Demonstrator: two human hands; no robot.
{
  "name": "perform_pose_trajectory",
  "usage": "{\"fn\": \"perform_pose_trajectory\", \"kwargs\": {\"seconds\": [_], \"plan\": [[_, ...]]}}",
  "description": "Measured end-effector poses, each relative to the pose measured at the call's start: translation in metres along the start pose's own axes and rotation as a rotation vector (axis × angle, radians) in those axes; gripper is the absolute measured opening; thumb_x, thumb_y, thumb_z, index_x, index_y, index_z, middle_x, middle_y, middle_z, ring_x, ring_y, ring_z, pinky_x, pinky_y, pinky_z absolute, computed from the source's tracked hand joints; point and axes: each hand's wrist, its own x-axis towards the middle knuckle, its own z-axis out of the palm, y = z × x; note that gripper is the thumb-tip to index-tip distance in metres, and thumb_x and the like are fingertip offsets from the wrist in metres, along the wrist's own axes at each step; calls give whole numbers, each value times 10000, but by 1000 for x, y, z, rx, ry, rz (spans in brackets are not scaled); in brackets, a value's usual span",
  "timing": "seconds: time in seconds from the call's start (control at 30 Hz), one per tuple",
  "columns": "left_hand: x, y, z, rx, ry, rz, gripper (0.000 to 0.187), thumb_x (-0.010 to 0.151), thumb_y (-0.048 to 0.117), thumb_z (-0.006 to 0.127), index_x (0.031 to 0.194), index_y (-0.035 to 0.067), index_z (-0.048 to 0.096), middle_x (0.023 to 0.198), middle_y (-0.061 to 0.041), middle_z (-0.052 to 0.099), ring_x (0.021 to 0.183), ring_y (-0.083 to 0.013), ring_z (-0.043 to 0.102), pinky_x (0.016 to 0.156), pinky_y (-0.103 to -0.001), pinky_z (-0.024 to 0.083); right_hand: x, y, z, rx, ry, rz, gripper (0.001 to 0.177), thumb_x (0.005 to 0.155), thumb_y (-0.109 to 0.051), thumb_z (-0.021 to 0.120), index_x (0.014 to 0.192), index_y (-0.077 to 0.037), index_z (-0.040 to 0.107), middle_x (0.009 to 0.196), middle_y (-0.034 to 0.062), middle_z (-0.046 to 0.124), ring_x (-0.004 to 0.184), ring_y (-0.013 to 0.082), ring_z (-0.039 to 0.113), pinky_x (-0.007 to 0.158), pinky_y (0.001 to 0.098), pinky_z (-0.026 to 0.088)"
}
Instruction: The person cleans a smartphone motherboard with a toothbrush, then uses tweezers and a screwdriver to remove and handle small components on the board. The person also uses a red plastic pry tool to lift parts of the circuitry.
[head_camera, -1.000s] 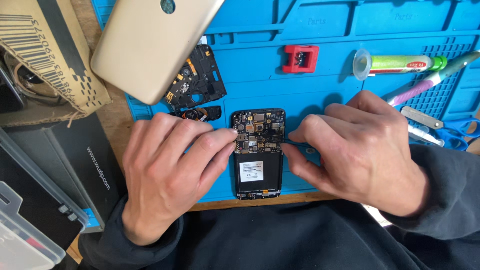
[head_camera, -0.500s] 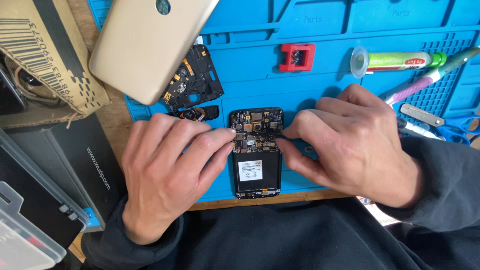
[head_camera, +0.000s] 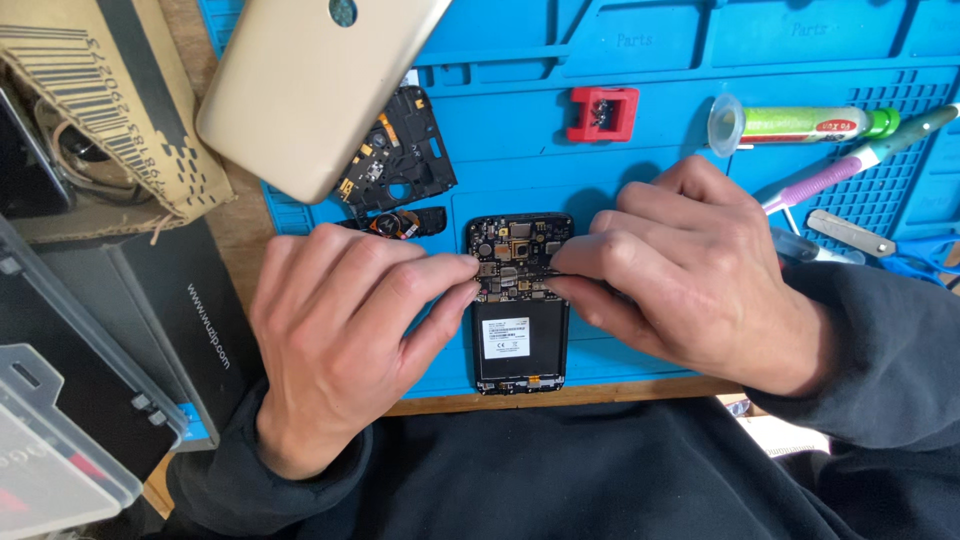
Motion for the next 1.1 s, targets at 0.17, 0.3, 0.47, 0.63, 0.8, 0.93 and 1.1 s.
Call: {"fn": "perform_pose_trajectory", "kwargs": {"seconds": [0.17, 0.3, 0.47, 0.63, 0.8, 0.93, 1.1], "plan": [[-2, 0, -1, -42, 22, -16, 139, 1143, 314, 948, 1151, 201, 867, 1018, 5, 760, 899, -267, 661, 791, -467, 414, -1, 0, 1, 11, -6, -11, 219, 1222, -322, 685, 1165, -110, 691, 913, 19, 653, 744, 260, 586, 783, 449, 386], [0, 0, -2, -70, 76, 44, 102, 1147, 282, 904, 1094, 208, 858, 947, 14, 735, 823, -259, 632, 764, -465, 373, -1, 1, 1, 14, 4, -21, 212, 1226, -311, 673, 1166, -109, 688, 914, 23, 644, 745, 258, 591, 793, 444, 394], [2, 1, -2, -82, 94, 72, 81, 1153, 241, 858, 1077, 214, 866, 937, 14, 727, 804, -253, 649, 759, -461, 372, -2, 1, 2, 22, 5, -17, 204, 1225, -318, 674, 1170, -121, 688, 926, 19, 656, 756, 259, 603, 799, 443, 401], [4, 1, 0, -53, 80, 101, 113, 1172, 218, 833, 1060, 204, 839, 906, 28, 740, 787, -244, 622, 741, -455, 340, -2, 2, 3, 25, 9, -8, 216, 1227, -321, 665, 1150, -120, 686, 898, 23, 646, 755, 253, 603, 794, 431, 404], [5, 1, 3, -51, 63, 71, 180, 1162, 176, 853, 1014, 206, 754, 887, 55, 743, 804, -242, 635, 770, -463, 358, -2, 4, -5, 67, 0, 8, 219, 1217, -318, 650, 1122, -125, 688, 843, 23, 603, 756, 286, 597, 839, 462, 425], [-6, -8, 13, 40, 46, 29, 130, 1185, 274, 930, 1165, 217, 814, 967, 14, 719, 906, -244, 632, 806, -461, 387, -23, 10, -32, 44, -27, 63, 205, 1190, -331, 692, 1174, -128, 707, 872, 26, 670, 778, 314, 606, 904, 527, 427], [-1, -7, 15, 75, 23, 3, 152, 1139, 226, 1034, 1150, 236, 883, 991, 16, 727, 909, -267, 601, 786, -460, 387, -57, 27, -40, -87, -15, 113, 284, 1166, -410, 754, 1234, -138, 801, 997, 38, 782, 880, 360, 694, 1013, 593, 439]]}}
